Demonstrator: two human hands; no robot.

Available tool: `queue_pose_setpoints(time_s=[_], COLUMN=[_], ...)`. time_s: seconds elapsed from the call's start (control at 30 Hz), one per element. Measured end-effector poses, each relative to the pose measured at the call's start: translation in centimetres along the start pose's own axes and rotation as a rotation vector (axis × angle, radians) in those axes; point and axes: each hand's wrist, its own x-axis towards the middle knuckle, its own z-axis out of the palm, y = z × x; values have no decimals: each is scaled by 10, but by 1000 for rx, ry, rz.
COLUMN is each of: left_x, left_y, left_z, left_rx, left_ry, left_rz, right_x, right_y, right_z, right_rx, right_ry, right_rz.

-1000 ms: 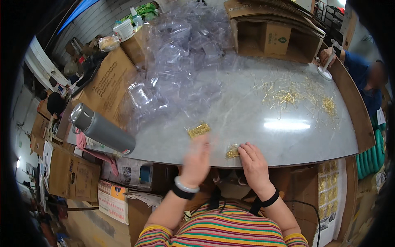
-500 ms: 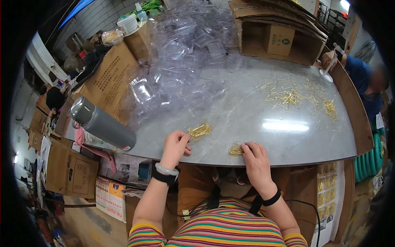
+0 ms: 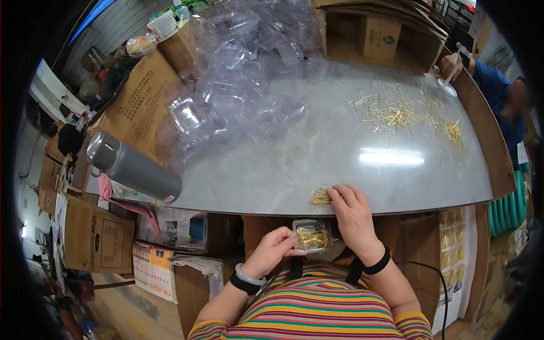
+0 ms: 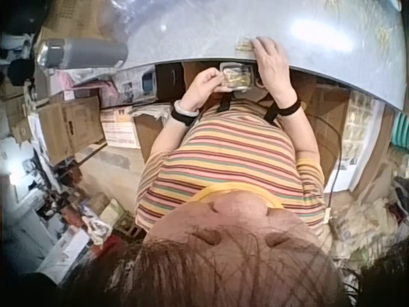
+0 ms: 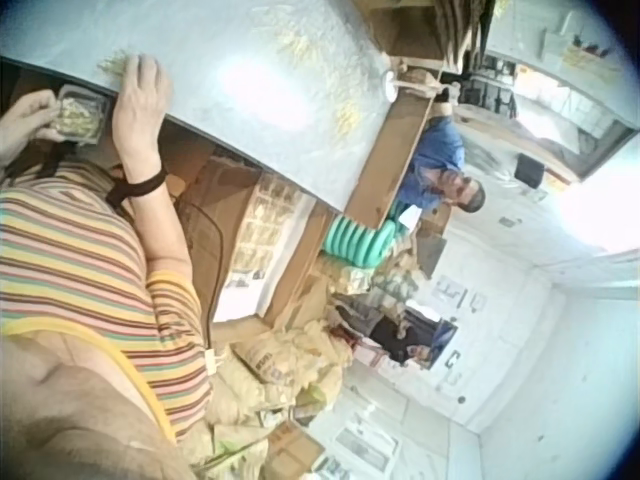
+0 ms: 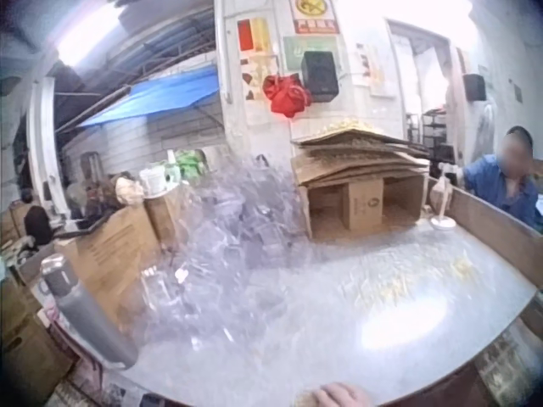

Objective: Packing small gold-colored pins into plastic bags at a workstation.

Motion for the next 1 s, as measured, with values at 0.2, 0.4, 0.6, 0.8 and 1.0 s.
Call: queue_pose_setpoints(time_s=[0.2, 0.4, 0.6, 0.8, 1.0], left_x=[2, -15, 20, 62, 72], left_y=[-6, -2, 62, 73, 43], left_z=[12, 16, 26, 39, 40], left_rx=[-39, 44, 223, 1330, 1538], left_ry=[0, 15, -103, 349, 327], left_rz=[53, 83, 266, 686, 844], right_x=[-31, -53, -6, 20, 19], right_y=[-25, -36, -23, 2, 4], right_z=[-16, -14, -20, -4, 1], right_rx=[71, 214, 247, 152, 78], right_ry=[-111, -63, 172, 204, 121], right_rz=[-93, -80, 30, 101, 139])
